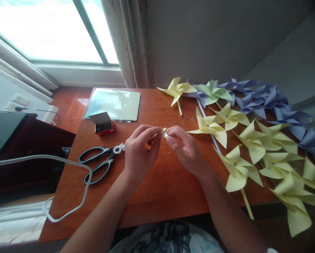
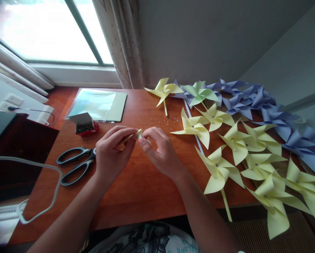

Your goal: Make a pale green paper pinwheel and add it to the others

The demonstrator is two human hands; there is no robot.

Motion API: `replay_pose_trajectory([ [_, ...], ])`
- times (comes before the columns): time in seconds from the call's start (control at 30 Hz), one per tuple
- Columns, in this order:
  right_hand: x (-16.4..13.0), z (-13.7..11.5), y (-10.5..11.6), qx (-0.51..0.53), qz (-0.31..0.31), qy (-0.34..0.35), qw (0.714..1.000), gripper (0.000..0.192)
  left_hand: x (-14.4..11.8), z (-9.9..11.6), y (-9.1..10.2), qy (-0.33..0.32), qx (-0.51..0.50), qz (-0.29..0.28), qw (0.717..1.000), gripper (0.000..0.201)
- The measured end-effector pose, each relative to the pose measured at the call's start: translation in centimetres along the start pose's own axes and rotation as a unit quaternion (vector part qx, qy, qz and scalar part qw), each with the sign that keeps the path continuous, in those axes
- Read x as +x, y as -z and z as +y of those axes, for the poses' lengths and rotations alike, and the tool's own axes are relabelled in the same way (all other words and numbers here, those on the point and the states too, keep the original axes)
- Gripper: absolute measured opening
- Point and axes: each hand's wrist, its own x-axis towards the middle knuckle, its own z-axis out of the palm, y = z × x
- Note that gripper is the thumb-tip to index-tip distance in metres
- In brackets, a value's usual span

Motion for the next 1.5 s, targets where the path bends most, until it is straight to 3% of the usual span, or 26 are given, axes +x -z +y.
replay_pose_trajectory([
  [0.93, -0.03, 0.19, -0.01, -0.012, 0.004, -0.006, 1.0, 0.017, 0.14, 0.74, 0.33, 0.042, -0.062, -0.023, 0.997, 0.007],
  [1.5, -0.11, -0.21, 0.0, -0.04, 0.013, 0.027, 0.999, 0.014, 0.17, 0.69, 0.38, 0.069, -0.091, -0.019, 0.993, 0.006],
])
